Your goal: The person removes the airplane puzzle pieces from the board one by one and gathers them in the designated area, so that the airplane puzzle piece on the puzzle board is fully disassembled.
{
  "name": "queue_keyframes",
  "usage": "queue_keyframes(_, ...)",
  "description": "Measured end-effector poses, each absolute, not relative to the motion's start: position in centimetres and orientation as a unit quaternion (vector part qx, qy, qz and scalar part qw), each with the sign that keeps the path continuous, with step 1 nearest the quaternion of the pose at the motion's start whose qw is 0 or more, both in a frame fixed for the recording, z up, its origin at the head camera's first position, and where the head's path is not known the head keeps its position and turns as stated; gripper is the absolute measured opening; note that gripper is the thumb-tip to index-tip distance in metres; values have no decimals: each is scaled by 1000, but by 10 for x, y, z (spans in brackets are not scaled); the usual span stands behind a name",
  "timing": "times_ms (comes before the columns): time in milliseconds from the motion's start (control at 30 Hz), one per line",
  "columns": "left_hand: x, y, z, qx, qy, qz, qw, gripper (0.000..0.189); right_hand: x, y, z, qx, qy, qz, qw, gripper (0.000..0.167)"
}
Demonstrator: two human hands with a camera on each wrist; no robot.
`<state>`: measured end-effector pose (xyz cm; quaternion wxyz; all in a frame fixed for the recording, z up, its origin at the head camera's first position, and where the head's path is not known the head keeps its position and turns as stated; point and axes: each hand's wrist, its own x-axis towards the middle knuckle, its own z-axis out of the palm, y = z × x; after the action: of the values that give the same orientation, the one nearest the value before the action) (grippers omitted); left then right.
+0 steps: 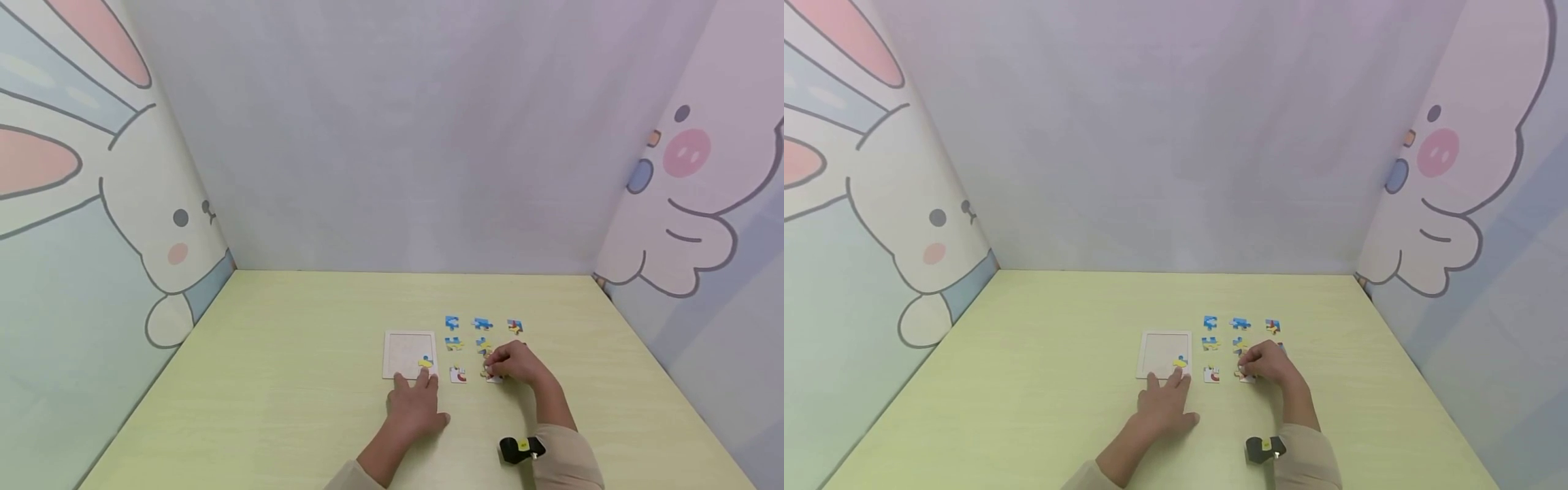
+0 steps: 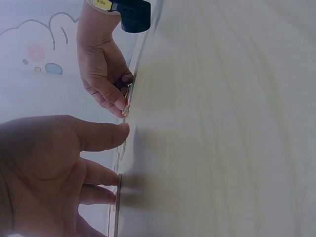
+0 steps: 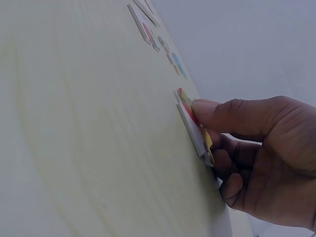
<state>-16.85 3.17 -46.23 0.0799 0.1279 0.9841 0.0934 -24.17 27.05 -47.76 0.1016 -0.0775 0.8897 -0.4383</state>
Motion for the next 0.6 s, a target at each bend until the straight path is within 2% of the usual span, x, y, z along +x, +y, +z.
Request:
queue_keyframes(300,-167,31,-456,128,983,106,82,65,-242,270,-476,-62,883,-456,92,7)
queue_keyframes(600,-166,21,-450,140,977,142,74,58,-235,263,-472,-69,888,-452,54,14)
